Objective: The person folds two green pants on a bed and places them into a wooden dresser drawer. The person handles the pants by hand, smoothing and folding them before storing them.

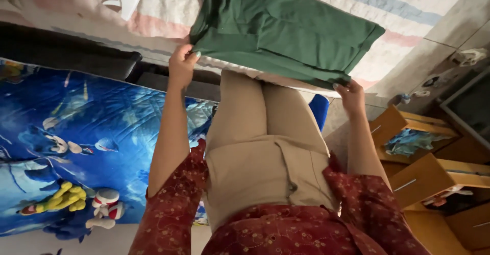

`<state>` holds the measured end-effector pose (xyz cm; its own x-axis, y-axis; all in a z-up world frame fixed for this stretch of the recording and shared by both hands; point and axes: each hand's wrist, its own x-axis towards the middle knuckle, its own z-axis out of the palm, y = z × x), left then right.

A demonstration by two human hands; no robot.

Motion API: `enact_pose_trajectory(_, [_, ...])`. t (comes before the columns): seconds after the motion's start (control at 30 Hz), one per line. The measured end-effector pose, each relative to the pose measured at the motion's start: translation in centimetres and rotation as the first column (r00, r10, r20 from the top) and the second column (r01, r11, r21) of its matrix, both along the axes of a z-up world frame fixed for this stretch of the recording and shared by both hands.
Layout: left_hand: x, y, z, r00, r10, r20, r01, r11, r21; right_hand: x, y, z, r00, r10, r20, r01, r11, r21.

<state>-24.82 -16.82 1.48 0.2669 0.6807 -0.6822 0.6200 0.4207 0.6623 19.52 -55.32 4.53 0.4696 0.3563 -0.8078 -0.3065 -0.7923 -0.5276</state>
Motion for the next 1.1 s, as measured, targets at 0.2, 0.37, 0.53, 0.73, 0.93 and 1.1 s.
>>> enact_pose_trajectory(0.2, [7.6,-0.1,9.8,0.965,-0.107,-0.240,0.236,0.756,0.611,-3.3,3.9,3.8,0.976,0.019,0.216,-0.026,0.999,0.029])
enact_pose_trajectory(0.37, [13.4,-5.5,6.6,0.680,-0.733,-0.026,0.547,0.483,0.684,-7.8,11.4,8.7,0.404,0.428,0.809,-0.424,0.871,-0.249])
enact_pose_trajectory(0.53, [16.5,-4.7,4.4,0.415,-0.826,-0.382,0.683,0.005,0.730,-9.2,12.7,5.1,0.131,0.703,0.699,-0.849,0.444,-0.287])
enact_pose_trajectory(0.73, [16.4,-1.8,6.3,0.313,-0.930,-0.192,0.713,0.097,0.695,-5.2,6.3,3.2,0.076,0.882,0.465,-0.793,0.337,-0.508])
enact_pose_trajectory(0.93, [15.8,3.2,8.9,0.830,-0.536,-0.153,0.464,0.512,0.723,-2.7,8.2,6.2,0.369,0.630,0.683,-0.553,0.740,-0.384])
enact_pose_trajectory(1.1, [18.2,8.9,7.1,0.986,-0.107,-0.131,0.169,0.665,0.728,0.8,11.5,1.7,0.930,-0.197,0.309,0.182,0.980,0.078])
